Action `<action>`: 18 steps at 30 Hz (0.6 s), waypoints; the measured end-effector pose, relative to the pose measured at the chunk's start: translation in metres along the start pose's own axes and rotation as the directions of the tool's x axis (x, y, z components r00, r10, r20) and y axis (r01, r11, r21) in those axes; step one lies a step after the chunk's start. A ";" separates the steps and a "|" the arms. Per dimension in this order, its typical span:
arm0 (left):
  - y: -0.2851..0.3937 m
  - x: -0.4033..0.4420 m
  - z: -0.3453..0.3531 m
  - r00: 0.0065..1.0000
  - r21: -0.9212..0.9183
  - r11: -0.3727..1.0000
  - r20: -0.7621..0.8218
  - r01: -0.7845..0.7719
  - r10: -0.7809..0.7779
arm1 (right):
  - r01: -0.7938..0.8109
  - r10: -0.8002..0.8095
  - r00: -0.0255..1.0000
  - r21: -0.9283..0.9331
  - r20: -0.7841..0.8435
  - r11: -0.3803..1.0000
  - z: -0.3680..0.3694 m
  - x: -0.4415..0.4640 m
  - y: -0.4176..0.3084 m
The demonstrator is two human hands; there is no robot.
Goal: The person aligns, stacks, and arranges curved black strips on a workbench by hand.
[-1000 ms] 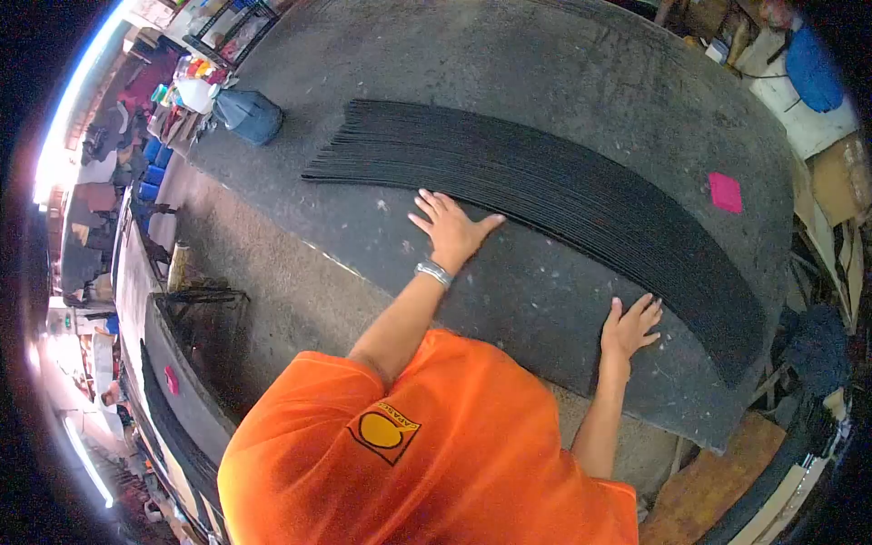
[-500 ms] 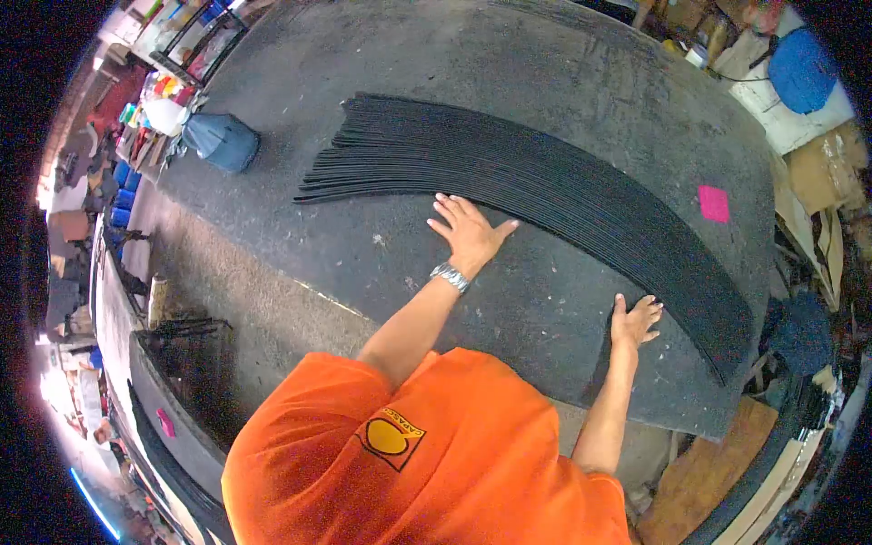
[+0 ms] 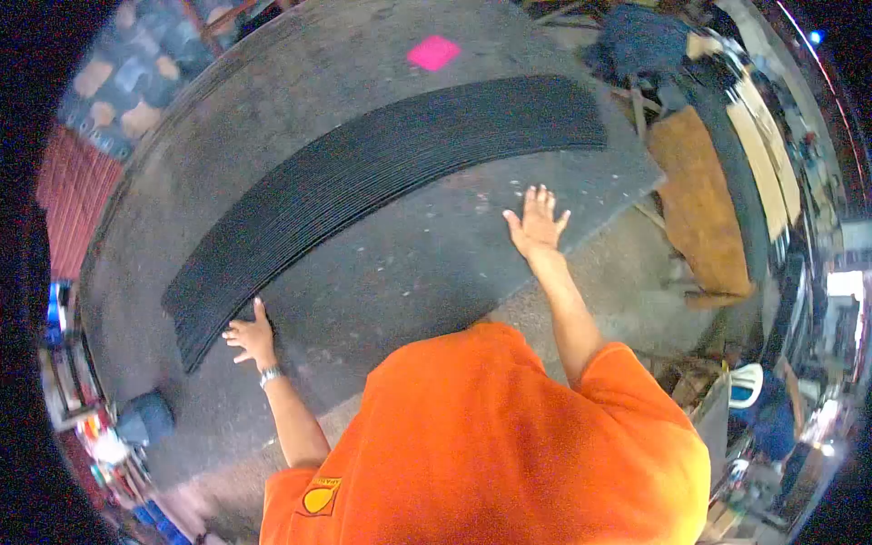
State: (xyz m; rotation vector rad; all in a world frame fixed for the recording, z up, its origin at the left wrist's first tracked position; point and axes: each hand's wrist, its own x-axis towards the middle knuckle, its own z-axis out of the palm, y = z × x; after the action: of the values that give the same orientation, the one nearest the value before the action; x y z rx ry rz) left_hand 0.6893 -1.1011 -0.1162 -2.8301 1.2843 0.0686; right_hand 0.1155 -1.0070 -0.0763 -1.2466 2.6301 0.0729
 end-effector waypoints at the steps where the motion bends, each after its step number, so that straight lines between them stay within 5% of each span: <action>1: 0.014 -0.018 0.000 0.996 0.023 0.996 0.018 -0.091 0.090 | -0.017 0.017 1.000 0.002 -0.002 1.000 -0.002 0.007 0.006; 5: 0.073 -0.106 -0.009 0.907 0.086 0.903 0.078 -0.420 0.415 | 0.035 -0.034 0.999 0.045 -0.028 0.998 -0.007 0.056 0.007; 10: 0.163 -0.190 -0.032 0.687 -0.291 0.645 -0.061 -0.707 0.725 | 0.043 -0.043 0.999 0.083 -0.007 0.996 0.000 0.099 -0.027; 14: 0.227 -0.179 -0.047 0.561 -0.379 0.444 -0.296 -0.812 0.773 | 0.182 -0.186 0.982 0.104 0.028 0.978 -0.011 0.064 -0.008; 17: 0.271 -0.171 -0.059 0.521 -0.345 0.423 -0.276 -0.838 0.808 | 0.217 -0.217 0.976 0.130 -0.018 0.967 -0.003 0.048 0.023; 18: 0.283 -0.177 -0.062 0.441 -0.314 0.357 -0.260 -0.880 0.859 | 0.199 -0.197 0.980 0.134 -0.030 0.971 -0.003 0.046 0.034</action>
State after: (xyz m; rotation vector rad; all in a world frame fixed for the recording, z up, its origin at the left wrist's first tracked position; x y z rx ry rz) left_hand 0.3616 -1.1572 -0.0485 -1.9317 2.9461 0.3234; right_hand 0.0608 -1.0202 -0.0855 -1.4576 2.4616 -0.1491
